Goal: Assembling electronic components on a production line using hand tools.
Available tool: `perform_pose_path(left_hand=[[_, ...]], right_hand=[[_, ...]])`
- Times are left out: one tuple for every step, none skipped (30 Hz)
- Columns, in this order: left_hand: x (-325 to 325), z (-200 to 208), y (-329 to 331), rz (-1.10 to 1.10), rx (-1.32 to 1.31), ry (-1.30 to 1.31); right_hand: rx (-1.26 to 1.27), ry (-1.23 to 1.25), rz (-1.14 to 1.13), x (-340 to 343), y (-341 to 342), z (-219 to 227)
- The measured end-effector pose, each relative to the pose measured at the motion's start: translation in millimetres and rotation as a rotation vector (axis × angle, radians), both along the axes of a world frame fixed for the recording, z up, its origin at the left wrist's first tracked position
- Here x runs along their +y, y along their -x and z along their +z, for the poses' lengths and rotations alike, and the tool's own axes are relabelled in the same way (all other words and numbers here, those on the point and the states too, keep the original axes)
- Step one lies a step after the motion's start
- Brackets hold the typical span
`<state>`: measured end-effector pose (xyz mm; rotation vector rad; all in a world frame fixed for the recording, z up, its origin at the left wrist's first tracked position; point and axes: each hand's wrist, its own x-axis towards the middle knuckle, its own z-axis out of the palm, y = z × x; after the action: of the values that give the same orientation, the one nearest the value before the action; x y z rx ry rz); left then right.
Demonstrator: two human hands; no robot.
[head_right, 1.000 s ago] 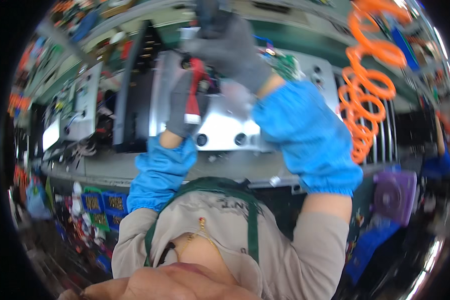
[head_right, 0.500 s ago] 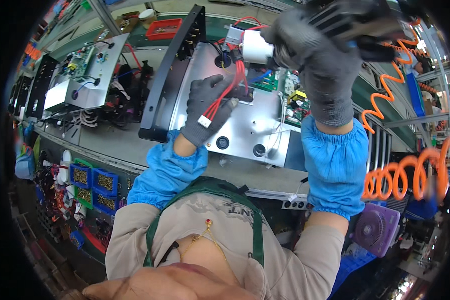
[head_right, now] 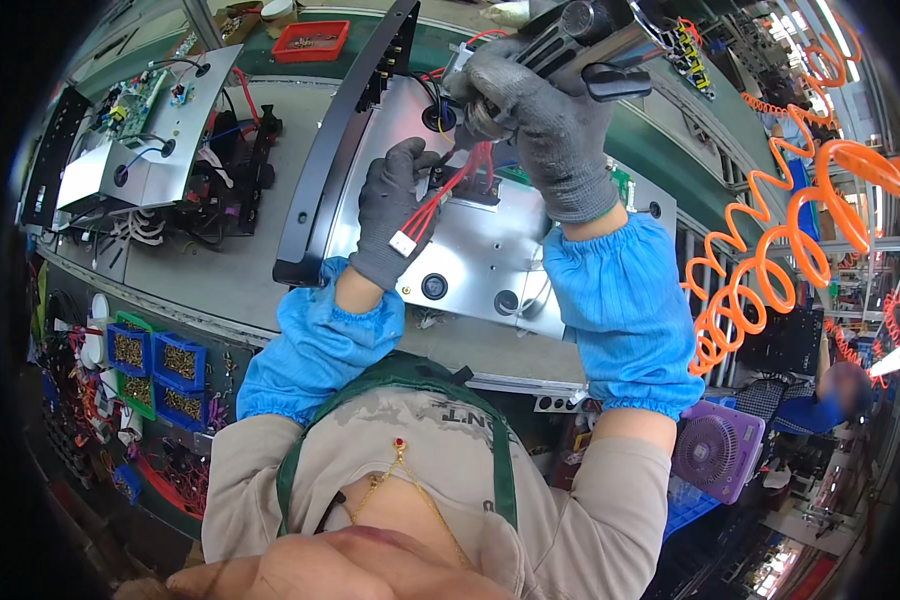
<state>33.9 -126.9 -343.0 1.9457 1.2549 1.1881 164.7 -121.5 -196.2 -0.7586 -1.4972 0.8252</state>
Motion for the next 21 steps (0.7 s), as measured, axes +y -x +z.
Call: perform_pose_path(left_hand=[[-1.4, 0.5, 0.5, 0.003, -0.005, 0.015], [-2.2, 0.8, 0.8, 0.006, -0.01, 0.03], [-2.3, 1.1, 1.4, 0.007, -0.011, 0.033], [-1.8, 1.6, 1.2, 0.002, -0.007, 0.036], [-1.3, 1.8, 1.0, -0.003, -0.002, 0.039], [-0.4, 1.8, 0.9, -0.006, -0.003, 0.039], [0.3, 1.1, 1.4, -0.01, -0.005, 0.029], [1.0, 0.3, 1.9, -0.014, -0.006, 0.018], [1.4, -1.6, 2.1, -0.015, -0.006, 0.02], [1.9, -3.5, 1.7, -0.011, -0.009, 0.019], [2.2, -4.8, 1.2, -0.006, -0.012, 0.018], [2.5, -5.2, 0.4, -0.009, -0.012, 0.017], [2.8, -6.2, 0.4, -0.003, -0.033, 0.01], [3.0, -6.8, 0.6, 0.004, -0.054, 0.004], [3.3, -7.1, 1.5, 0.003, -0.054, 0.004], [3.0, -6.9, 2.1, 0.006, -0.053, 0.011], [2.7, -6.8, 2.2, 0.009, -0.052, 0.018], [2.2, -6.7, 1.8, 0.009, -0.053, 0.018], [2.5, -6.7, 1.4, 0.011, -0.054, 0.017], [2.7, -6.7, 0.9, 0.013, -0.055, 0.017], [2.9, -7.3, 0.5, 0.012, -0.056, 0.016]], right_hand=[[-0.002, 0.003, 0.002, -1.4, -0.9, 0.6], [-0.049, 0.095, -0.026, -4.2, -2.3, 1.7], [-0.096, 0.186, -0.054, -5.6, -3.0, 2.0], [-0.097, 0.187, -0.057, -4.4, -4.8, 0.1], [-0.081, 0.142, -0.046, -2.2, -7.3, -3.6], [-0.066, 0.097, -0.036, -1.2, -9.0, -5.6], [-0.066, 0.1, -0.037, -1.7, -8.2, -4.2], [-0.058, 0.115, -0.042, -2.7, -6.3, -0.9], [-0.05, 0.131, -0.047, -3.2, -4.9, 0.4], [-0.05, 0.13, -0.05, -2.2, -4.7, -1.0], [0.004, 0.114, -0.049, 0.0, -4.5, -3.8], [0.057, 0.097, -0.048, 1.2, -3.4, -5.3], [0.107, 0.077, -0.025, 1.8, -0.6, -6.4], [0.107, 0.077, -0.026, 1.8, -1.2, -6.5], [0.09, 0.066, -0.026, 2.0, -2.3, -6.5], [0.071, 0.056, -0.024, 1.8, -3.4, -6.2], [0.071, 0.056, -0.024, 1.7, -4.3, -6.3], [0.069, 0.045, -0.003, 1.5, -5.1, -7.1], [0.068, 0.033, 0.019, 1.7, -5.9, -7.9], [0.067, 0.032, 0.018, 1.6, -6.6, -9.0], [0.079, 0.104, 0.027, 1.5, -7.4, -10.2]])
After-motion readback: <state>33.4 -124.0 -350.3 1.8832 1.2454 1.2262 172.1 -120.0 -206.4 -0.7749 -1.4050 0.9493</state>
